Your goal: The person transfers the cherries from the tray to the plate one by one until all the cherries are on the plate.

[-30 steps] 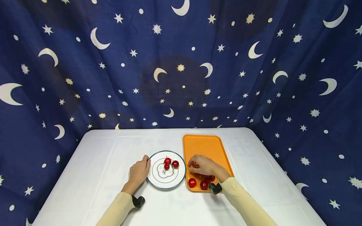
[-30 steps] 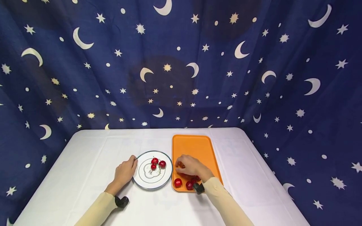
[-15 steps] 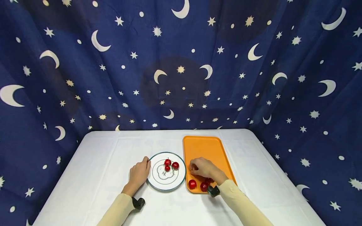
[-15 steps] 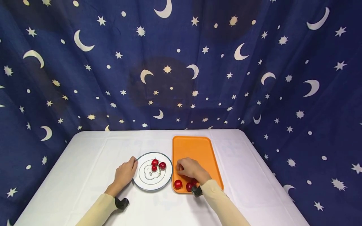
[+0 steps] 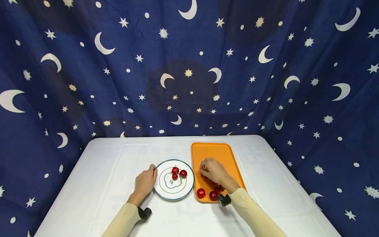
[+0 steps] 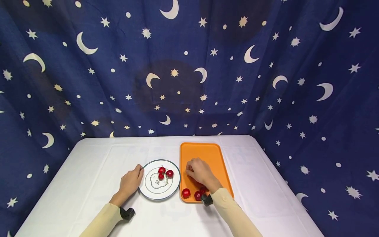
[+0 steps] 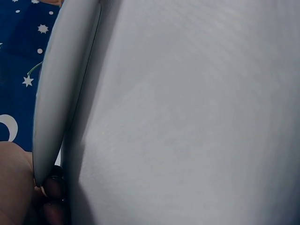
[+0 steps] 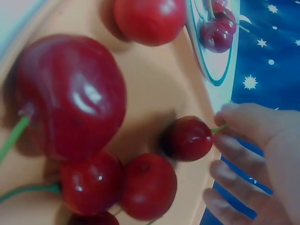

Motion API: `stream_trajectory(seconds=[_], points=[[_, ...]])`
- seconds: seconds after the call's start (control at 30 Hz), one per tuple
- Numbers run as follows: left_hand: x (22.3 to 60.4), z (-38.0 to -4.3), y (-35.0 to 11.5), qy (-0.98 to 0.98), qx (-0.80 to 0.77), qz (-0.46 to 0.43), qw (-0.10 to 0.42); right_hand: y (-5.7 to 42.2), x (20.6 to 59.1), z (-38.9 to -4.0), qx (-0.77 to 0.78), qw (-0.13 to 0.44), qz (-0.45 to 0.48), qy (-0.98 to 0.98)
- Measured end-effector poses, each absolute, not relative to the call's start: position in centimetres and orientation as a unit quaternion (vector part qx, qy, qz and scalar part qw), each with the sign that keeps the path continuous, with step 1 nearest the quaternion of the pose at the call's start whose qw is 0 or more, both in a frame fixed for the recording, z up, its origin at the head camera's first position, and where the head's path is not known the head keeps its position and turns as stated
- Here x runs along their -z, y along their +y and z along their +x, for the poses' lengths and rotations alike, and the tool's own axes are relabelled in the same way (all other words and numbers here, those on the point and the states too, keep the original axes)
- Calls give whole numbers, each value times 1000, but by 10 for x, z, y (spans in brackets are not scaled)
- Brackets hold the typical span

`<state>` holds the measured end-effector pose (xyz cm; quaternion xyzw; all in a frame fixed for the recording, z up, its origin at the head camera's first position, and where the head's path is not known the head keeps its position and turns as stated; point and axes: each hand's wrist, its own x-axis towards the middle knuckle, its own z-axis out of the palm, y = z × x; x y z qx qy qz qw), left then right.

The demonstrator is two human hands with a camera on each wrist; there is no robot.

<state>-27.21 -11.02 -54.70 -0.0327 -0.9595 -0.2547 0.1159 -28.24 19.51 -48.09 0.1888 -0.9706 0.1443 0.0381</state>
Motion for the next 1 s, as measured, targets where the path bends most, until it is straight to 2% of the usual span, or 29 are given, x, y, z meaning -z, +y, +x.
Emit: stream_trajectory(seconds=[0.1,0.57,1.0], points=[[547,-272,-110,-959,255,-32,116,195,481,-283,-146,67,193,-968],[547,-273,-111,-960,253,-33,115,187,469,-289,-164,134,166,-963],[548,-273,-110,-961,249,-35,117,171,470,-287,-214,107,174,-955]])
